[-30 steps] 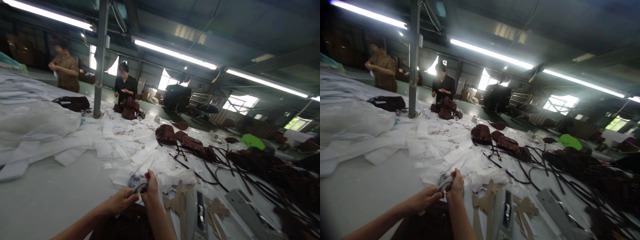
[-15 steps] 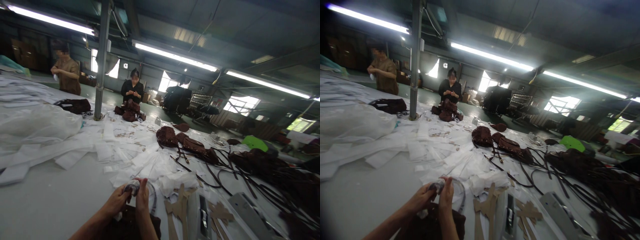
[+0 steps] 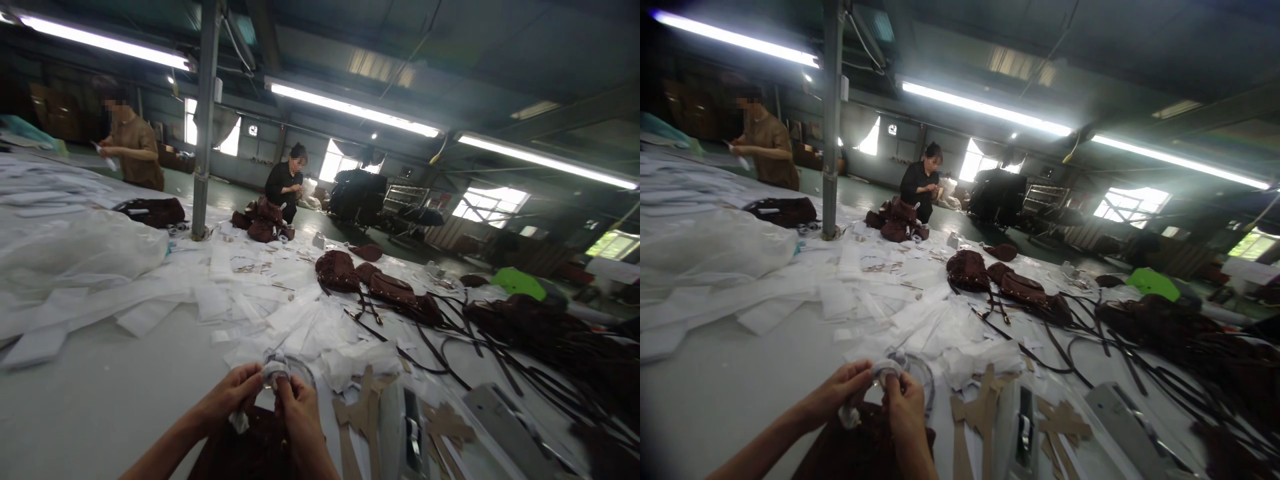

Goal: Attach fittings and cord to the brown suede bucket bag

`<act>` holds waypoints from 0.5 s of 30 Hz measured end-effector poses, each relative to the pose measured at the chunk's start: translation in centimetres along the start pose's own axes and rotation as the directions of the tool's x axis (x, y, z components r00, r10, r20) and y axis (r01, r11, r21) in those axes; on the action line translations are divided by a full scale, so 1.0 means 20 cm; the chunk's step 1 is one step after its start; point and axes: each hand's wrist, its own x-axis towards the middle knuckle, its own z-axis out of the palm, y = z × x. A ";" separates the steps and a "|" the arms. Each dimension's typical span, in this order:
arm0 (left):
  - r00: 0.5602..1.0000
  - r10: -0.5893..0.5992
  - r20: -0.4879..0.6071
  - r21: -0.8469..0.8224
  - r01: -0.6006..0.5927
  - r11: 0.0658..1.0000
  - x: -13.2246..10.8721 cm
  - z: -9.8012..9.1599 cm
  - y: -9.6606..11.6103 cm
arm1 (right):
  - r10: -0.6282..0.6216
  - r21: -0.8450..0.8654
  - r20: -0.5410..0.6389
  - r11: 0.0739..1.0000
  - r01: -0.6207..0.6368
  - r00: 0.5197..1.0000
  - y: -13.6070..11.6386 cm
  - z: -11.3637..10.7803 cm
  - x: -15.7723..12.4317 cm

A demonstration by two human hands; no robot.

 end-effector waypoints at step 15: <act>0.986 0.067 -0.151 0.275 -0.023 0.961 0.06 -0.03 0.02 | 0.066 0.245 -0.138 0.969 -0.031 0.988 0.13 0.05 0.01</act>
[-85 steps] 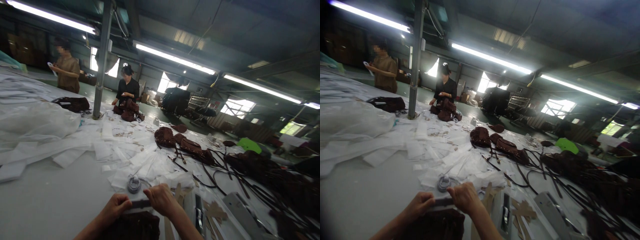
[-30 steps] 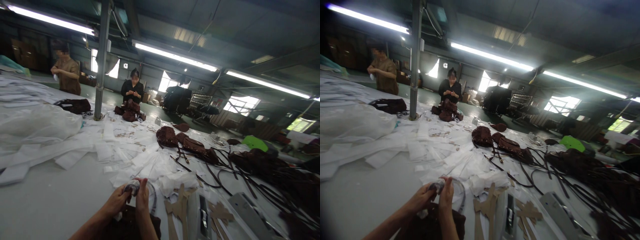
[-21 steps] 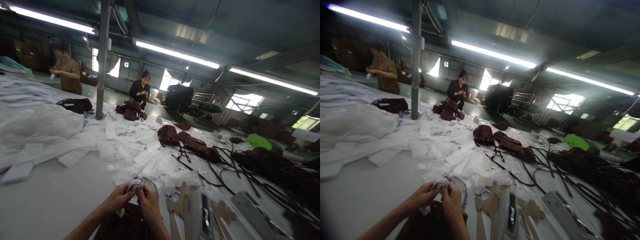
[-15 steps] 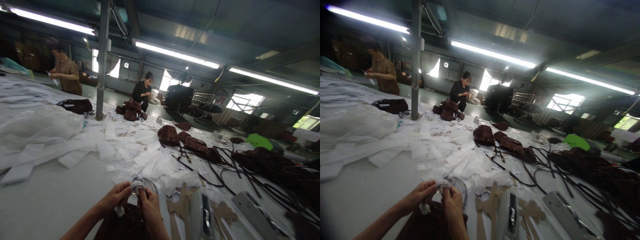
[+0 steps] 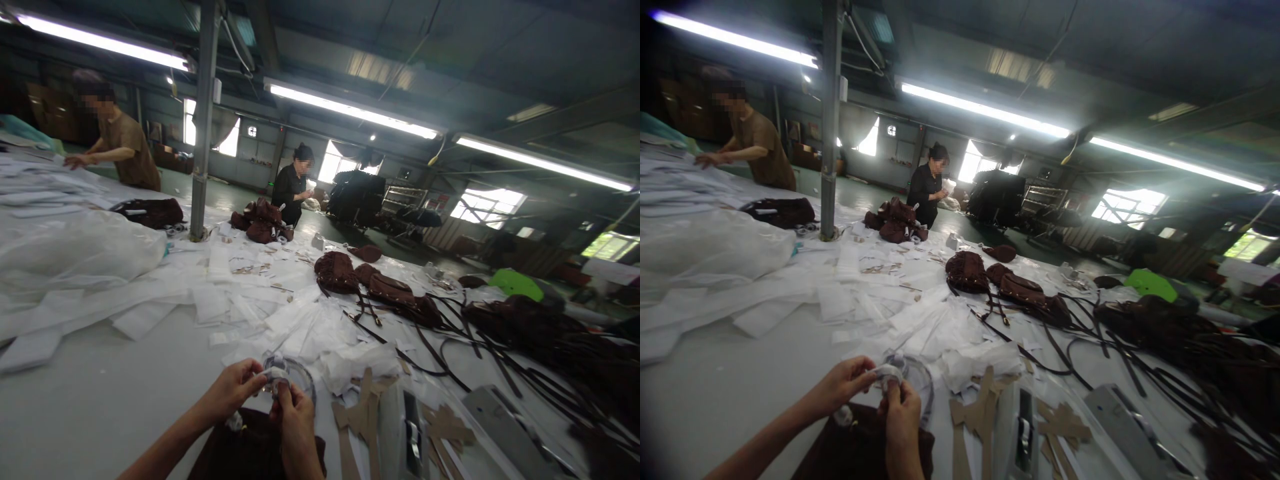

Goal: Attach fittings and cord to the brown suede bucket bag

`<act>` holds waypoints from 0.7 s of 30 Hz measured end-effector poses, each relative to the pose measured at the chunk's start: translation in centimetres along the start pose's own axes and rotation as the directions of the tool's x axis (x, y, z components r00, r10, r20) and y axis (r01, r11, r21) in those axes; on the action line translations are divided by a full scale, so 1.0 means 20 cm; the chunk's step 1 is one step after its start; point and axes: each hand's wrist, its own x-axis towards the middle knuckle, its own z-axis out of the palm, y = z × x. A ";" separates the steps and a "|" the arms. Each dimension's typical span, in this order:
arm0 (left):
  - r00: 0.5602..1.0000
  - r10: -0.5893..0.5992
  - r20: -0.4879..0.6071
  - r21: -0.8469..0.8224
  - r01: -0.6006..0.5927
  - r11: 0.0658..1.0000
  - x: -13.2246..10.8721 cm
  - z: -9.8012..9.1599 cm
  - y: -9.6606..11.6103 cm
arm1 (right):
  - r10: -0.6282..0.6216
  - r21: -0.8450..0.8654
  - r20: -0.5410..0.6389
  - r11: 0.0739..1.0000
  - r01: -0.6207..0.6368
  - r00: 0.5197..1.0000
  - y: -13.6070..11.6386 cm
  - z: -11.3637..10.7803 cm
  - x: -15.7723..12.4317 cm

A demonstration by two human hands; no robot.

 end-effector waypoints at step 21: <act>0.993 -0.119 0.022 -0.440 0.116 0.890 -0.04 0.07 0.00 | 0.211 0.364 0.147 0.897 -0.251 0.966 0.01 0.16 -0.06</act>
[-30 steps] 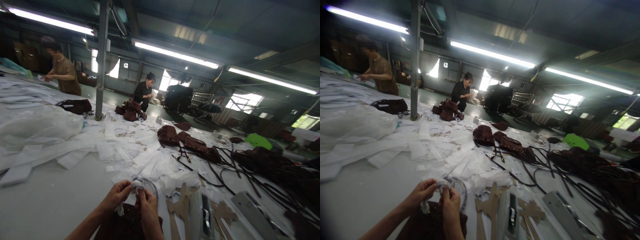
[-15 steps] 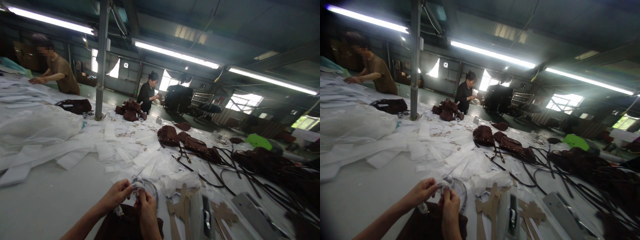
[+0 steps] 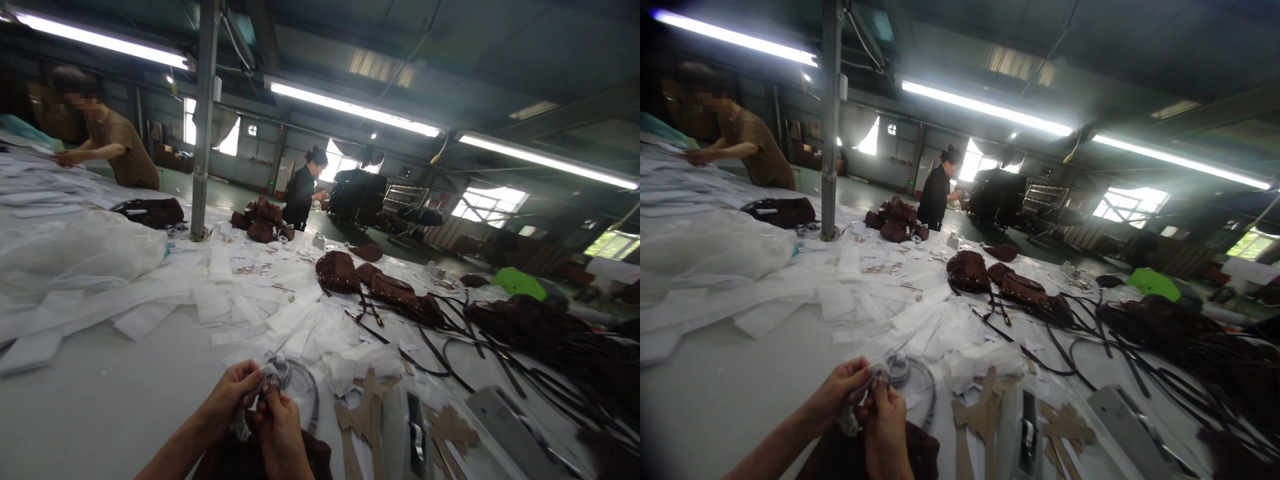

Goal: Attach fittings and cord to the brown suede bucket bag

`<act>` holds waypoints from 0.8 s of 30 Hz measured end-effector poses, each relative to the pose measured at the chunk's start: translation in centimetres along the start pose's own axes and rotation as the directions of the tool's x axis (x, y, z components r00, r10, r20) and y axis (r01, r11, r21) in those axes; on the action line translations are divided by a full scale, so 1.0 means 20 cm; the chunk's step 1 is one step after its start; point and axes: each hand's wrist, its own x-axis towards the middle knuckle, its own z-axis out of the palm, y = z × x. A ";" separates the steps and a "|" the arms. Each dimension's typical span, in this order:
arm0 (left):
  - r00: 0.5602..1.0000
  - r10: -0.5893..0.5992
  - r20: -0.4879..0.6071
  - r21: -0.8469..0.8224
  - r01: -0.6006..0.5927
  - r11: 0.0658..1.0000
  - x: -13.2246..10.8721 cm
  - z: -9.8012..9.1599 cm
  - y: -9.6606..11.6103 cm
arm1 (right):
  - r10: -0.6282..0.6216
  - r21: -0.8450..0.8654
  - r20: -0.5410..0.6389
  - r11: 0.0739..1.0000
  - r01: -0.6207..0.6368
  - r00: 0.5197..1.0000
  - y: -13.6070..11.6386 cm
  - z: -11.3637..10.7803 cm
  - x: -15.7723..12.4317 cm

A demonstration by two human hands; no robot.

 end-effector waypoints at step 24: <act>0.987 -0.070 0.147 0.030 0.067 0.997 -0.05 -0.02 0.00 | -0.037 -0.203 -0.042 0.979 0.028 0.998 0.01 -0.03 -0.03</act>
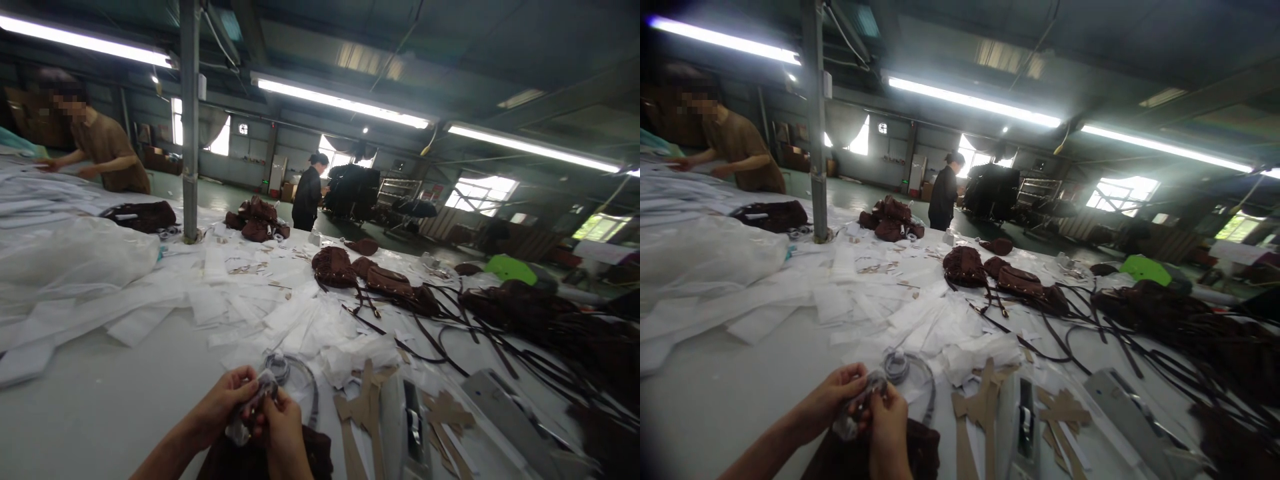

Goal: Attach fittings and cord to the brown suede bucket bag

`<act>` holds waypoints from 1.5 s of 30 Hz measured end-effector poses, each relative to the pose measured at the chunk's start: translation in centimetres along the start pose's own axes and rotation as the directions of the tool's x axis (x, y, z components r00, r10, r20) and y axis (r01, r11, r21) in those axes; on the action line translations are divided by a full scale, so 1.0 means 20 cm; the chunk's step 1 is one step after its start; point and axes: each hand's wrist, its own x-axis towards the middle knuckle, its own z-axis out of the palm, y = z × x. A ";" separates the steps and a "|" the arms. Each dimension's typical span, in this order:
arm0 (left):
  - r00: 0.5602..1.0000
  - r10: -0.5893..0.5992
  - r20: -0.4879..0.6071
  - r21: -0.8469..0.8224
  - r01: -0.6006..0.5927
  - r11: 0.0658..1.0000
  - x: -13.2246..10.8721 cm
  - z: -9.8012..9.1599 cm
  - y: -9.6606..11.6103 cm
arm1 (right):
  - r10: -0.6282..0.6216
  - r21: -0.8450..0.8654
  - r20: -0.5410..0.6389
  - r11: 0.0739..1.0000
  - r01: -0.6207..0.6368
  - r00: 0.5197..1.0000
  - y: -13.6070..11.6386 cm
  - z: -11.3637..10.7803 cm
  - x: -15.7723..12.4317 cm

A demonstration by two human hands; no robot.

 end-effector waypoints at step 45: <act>0.986 0.151 -0.072 0.162 -0.138 0.977 -0.09 0.14 -0.08 | -0.237 -0.221 0.044 0.945 0.240 0.971 -0.06 -0.08 -0.10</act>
